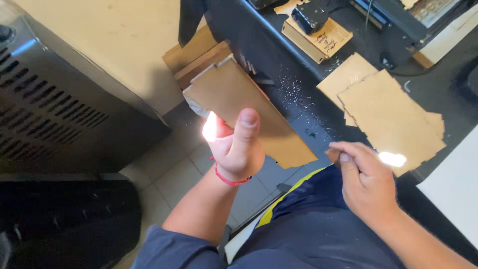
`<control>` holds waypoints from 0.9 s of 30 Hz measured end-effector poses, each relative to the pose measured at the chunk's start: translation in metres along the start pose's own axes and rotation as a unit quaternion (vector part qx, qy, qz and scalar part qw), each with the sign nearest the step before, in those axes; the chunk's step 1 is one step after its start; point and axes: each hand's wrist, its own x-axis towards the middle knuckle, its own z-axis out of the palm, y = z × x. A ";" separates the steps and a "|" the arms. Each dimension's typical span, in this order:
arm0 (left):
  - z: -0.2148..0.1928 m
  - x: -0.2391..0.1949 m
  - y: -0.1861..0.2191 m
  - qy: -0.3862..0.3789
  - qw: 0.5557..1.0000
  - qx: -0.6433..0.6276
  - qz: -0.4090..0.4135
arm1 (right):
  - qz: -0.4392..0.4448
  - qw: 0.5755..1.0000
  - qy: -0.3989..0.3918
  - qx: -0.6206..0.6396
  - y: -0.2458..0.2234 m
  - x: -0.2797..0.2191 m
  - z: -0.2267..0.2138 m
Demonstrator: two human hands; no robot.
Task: Sanding the edges of laser-cut wooden pieces with sandpaper
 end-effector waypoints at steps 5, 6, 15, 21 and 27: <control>0.004 -0.004 0.010 -0.049 0.976 0.211 0.031 | -0.001 0.980 -0.159 0.123 -0.036 0.005 -0.018; 0.004 -0.005 0.010 -0.047 0.976 0.208 0.034 | -0.004 0.980 -0.158 0.120 -0.041 0.007 -0.019; 0.007 -0.019 0.014 -0.292 0.901 0.315 -0.062 | -0.003 0.993 -0.116 -0.006 -0.068 0.021 -0.031; 0.008 -0.030 -0.001 -0.385 0.854 0.349 0.002 | 0.038 0.998 -0.044 0.010 -0.103 0.037 -0.063; -0.001 -0.033 -0.009 -0.431 0.825 0.364 0.035 | -0.046 0.997 0.047 0.051 -0.091 0.034 -0.099</control>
